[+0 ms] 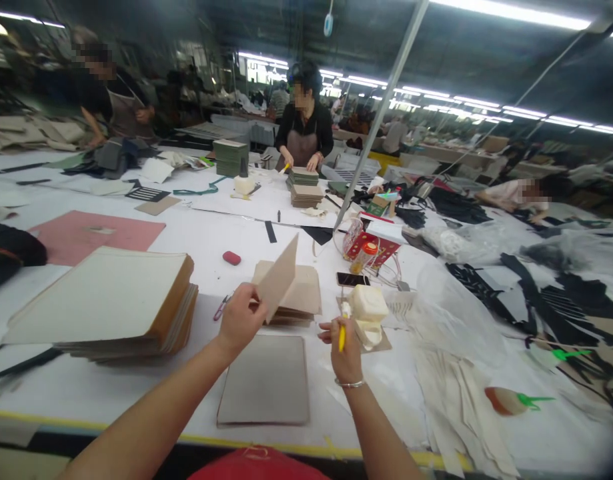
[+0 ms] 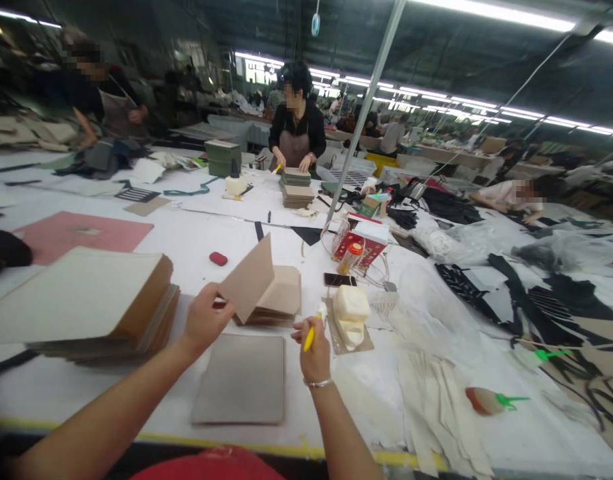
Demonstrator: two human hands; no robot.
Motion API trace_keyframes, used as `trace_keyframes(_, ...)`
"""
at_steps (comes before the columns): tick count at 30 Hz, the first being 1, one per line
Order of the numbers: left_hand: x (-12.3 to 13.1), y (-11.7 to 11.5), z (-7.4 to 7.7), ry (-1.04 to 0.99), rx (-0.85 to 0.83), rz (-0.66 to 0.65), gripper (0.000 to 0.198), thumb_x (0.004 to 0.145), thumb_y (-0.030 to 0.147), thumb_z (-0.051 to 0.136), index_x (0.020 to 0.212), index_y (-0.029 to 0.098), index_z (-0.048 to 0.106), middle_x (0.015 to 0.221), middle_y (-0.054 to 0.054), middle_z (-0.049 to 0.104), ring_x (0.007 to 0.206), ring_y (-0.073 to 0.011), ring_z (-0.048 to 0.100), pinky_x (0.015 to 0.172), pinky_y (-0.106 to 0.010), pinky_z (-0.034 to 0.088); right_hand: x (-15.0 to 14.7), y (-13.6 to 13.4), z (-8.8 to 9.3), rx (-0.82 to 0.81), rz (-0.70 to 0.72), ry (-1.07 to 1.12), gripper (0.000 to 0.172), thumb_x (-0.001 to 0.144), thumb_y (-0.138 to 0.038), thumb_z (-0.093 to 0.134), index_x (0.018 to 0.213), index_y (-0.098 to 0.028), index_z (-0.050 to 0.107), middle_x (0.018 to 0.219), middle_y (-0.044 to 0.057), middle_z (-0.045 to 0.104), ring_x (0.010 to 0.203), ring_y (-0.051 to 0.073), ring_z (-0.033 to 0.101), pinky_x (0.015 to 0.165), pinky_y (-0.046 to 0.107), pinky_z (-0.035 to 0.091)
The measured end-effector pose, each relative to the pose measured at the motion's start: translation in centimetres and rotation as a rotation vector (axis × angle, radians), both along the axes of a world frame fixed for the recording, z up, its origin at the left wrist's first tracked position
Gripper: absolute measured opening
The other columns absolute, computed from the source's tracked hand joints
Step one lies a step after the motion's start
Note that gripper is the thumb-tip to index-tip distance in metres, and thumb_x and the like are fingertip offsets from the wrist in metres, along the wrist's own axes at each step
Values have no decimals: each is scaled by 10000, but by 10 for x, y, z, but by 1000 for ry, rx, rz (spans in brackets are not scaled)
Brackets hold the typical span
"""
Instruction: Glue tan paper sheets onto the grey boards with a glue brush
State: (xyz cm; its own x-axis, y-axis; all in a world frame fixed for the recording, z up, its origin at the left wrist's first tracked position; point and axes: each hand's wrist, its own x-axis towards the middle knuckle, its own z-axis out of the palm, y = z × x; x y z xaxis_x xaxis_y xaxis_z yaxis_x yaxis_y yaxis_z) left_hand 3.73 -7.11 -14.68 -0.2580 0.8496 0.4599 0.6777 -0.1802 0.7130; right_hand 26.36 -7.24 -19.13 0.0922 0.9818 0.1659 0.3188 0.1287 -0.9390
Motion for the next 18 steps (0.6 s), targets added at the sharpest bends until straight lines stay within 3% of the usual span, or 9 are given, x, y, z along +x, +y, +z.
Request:
trace_keyframes(2, 0, -19, 0, -322, -82, 26, 204, 719, 279, 552, 881, 154, 539, 817, -25, 601, 687, -128, 570, 620, -252, 498, -14, -1, -10, -31, 66, -177, 272, 819, -449, 396, 903, -199, 465, 761, 19, 619, 635, 137, 601, 586, 249, 447)
trace_keyframes(5, 8, -41, -9, -712, -217, -22, 329, 677, 334, 610, 925, 128, 545, 856, -50, 637, 720, -160, 602, 635, -286, 518, -26, -2, -22, -58, 53, -343, 249, 793, -435, 429, 898, -210, 458, 732, 7, 597, 652, 155, 589, 597, 256, 419)
trace_keyframes(9, 14, -64, -34, -998, -309, -78, 448, 619, 371, 665, 977, 132, 540, 968, -75, 624, 818, -187, 602, 649, -299, 528, -20, -10, -38, -55, 32, -246, 259, 766, -416, 463, 912, -206, 421, 733, -1, 578, 674, 143, 575, 635, 257, 432)
trace_keyframes(11, 10, -76, -52, -1072, -314, -75, 502, 625, 375, 663, 1048, 163, 498, 1006, -69, 603, 827, -179, 599, 641, -304, 531, -12, -19, -47, -58, 47, -194, 263, 759, -412, 478, 904, -203, 410, 719, -7, 568, 662, 132, 565, 649, 257, 438)
trace_keyframes(14, -2, -98, -86, -1099, -346, 21, 490, 680, 421, 603, 1085, 194, 447, 909, -33, 599, 731, -145, 600, 617, -312, 530, 3, -37, -64, -87, 75, -234, 252, 758, -413, 487, 877, -202, 415, 723, -4, 560, 659, 127, 555, 658, 254, 435)
trace_keyframes(18, -19, -127, -134, -896, -541, 130, 371, 741, 502, 474, 908, 175, 528, 776, -4, 575, 665, -131, 563, 555, -256, 500, 16, -61, -90, -181, 131, -369, 241, 772, -435, 454, 841, -207, 421, 701, -2, 550, 625, 136, 546, 610, 250, 419)
